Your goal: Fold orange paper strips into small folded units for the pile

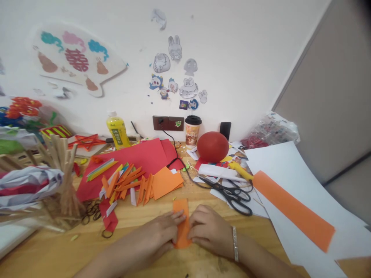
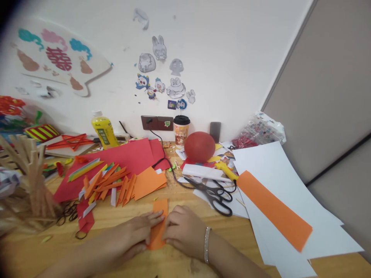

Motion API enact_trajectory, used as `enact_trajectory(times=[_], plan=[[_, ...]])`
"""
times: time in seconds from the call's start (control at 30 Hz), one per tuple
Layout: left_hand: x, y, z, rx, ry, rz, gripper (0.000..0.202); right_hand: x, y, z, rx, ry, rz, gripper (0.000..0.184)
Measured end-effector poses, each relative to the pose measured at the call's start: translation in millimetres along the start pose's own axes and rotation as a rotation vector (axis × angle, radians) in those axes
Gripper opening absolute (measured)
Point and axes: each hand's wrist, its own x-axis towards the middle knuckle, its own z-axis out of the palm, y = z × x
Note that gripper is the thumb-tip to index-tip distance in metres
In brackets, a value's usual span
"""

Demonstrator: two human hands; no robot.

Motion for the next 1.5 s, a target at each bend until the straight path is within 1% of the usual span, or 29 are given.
enact_trajectory(times=[0.07,0.13,0.23,0.33,0.4,0.5,0.63,0.73,0.87,1.07,1.2,1.37,1.43,1.5], plan=[[2.5,1.3,-1.6,-0.061,0.03,-0.01,0.02,0.9,-1.1,-2.8,0.027,-0.003,0.016,0.005],[5.1,1.7,-1.3,-0.097,0.092,-0.01,0.02,2.7,-3.4,-6.9,0.069,-0.028,0.053,0.006],[9.7,1.0,2.2,-0.102,0.179,-0.001,0.016,5.7,-6.1,-10.4,0.141,-0.051,0.137,0.006],[15.2,1.4,7.2,-0.084,0.254,-0.022,0.012,7.3,-5.0,-7.8,0.205,-0.036,0.233,0.005],[18.0,2.8,10.4,-0.073,0.304,-0.07,0.012,7.7,-3.4,-4.8,0.229,-0.017,0.311,0.009],[20.2,5.2,14.9,-0.065,0.343,-0.157,0.012,9.0,-3.3,-2.3,0.242,0.018,0.427,0.012],[21.6,5.9,19.4,-0.074,0.378,-0.225,0.011,12.5,-8.0,-1.7,0.211,0.016,0.508,0.011],[23.5,5.1,20.7,-0.078,0.402,-0.246,0.011,13.8,-10.1,1.0,0.191,0.031,0.531,0.011],[26.1,5.3,21.8,-0.077,0.405,-0.257,0.011,13.2,-9.9,5.9,0.163,0.042,0.522,0.012],[28.2,8.8,26.7,-0.001,0.405,-0.362,0.006,12.5,-11.9,5.7,0.119,0.046,0.518,0.013],[29.0,10.1,27.7,0.02,0.41,-0.364,0.007,11.3,-12.3,5.8,0.102,0.041,0.499,0.011],[29.4,8.8,28.9,0.017,0.381,-0.397,0.002,10.5,-12.8,6.1,0.075,0.009,0.541,0.028],[29.3,8.3,29.4,0.024,0.378,-0.396,0.002,10.4,-13.4,4.5,0.072,-0.008,0.557,0.031],[29.0,8.3,29.5,0.036,0.384,-0.389,0.002,10.2,-13.7,2.6,0.094,-0.036,0.548,0.039]])
